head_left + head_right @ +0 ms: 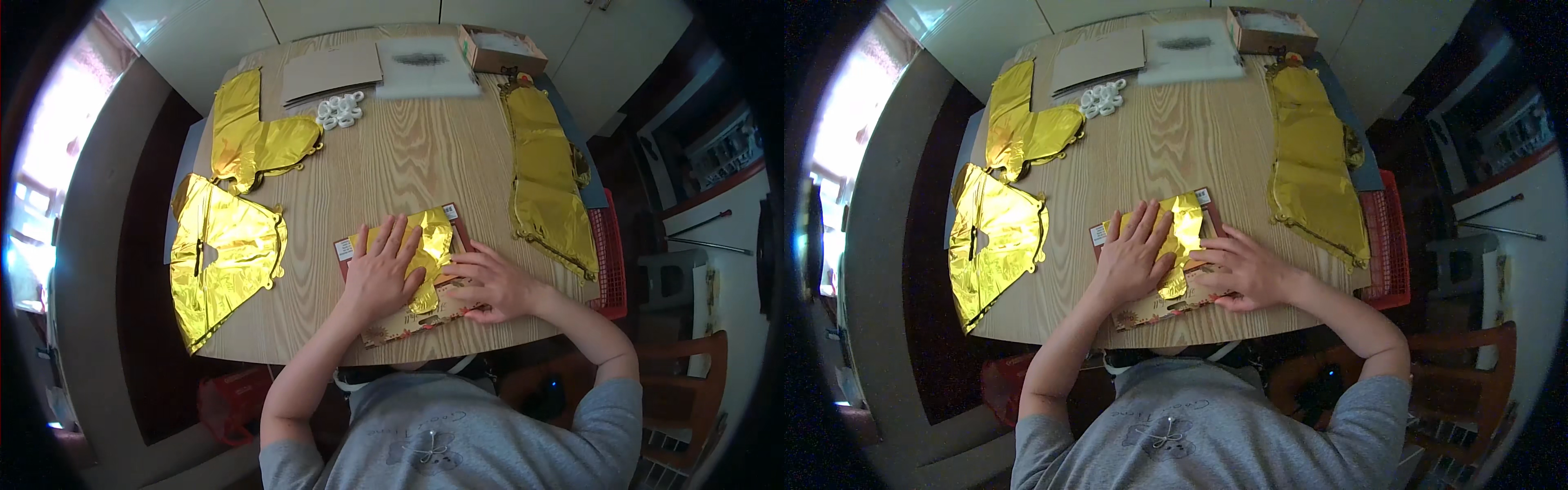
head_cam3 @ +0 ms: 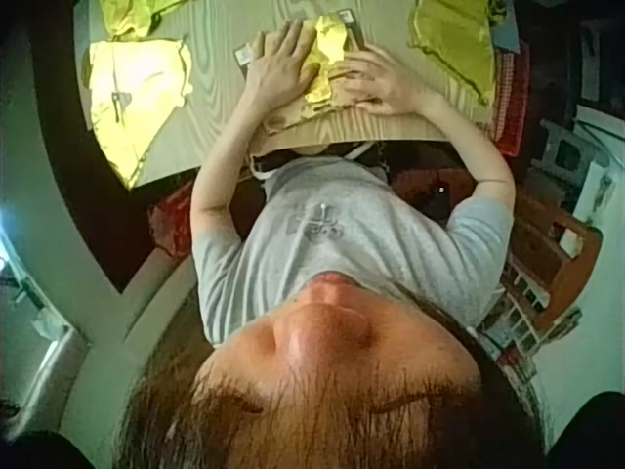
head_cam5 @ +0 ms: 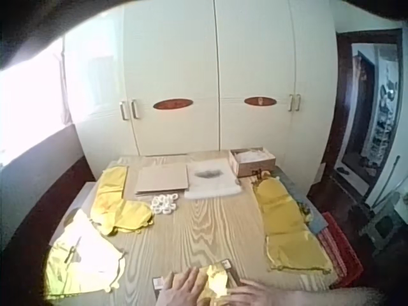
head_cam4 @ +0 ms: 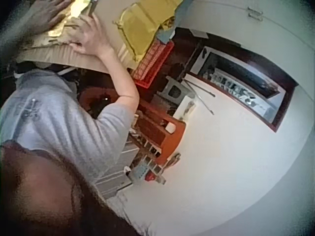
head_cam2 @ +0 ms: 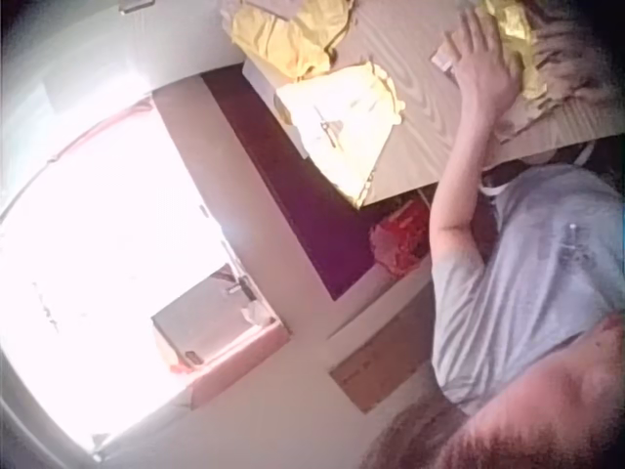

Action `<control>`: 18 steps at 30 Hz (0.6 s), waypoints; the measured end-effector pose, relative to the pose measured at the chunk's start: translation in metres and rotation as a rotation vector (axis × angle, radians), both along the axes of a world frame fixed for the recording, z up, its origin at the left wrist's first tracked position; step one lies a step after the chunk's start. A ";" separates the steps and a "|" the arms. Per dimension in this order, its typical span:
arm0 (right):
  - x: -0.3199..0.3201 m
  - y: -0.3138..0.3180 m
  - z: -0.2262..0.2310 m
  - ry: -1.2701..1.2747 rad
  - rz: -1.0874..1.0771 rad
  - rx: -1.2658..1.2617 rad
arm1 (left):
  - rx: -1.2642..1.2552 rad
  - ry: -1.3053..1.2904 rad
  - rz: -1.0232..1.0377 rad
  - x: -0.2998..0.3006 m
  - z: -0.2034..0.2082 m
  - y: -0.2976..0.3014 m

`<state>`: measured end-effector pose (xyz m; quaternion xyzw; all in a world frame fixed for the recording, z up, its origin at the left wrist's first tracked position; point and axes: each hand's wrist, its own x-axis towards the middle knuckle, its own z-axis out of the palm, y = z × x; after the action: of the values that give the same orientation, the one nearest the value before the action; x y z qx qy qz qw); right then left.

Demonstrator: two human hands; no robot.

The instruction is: Folding foil balloons and placing them into cardboard packaging.

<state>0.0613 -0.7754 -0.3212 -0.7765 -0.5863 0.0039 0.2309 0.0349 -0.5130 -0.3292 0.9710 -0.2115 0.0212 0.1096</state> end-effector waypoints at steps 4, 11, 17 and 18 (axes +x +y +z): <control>0.002 0.000 -0.006 0.036 0.024 0.005 | -0.010 -0.004 0.007 -0.001 0.001 -0.004; 0.011 0.015 0.017 -0.030 -0.063 -0.057 | -0.014 -0.014 0.009 -0.002 0.000 -0.007; 0.034 0.076 -0.012 -0.119 -0.368 -0.013 | 0.046 -0.023 0.013 -0.001 -0.005 -0.005; 0.034 0.078 -0.015 -0.138 -0.383 -0.025 | 0.066 -0.006 0.011 -0.001 -0.005 -0.005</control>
<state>0.0949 -0.6975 -0.3362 -0.8750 -0.4422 -0.0862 0.1770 0.0335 -0.5178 -0.3342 0.9752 -0.2071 0.0176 0.0767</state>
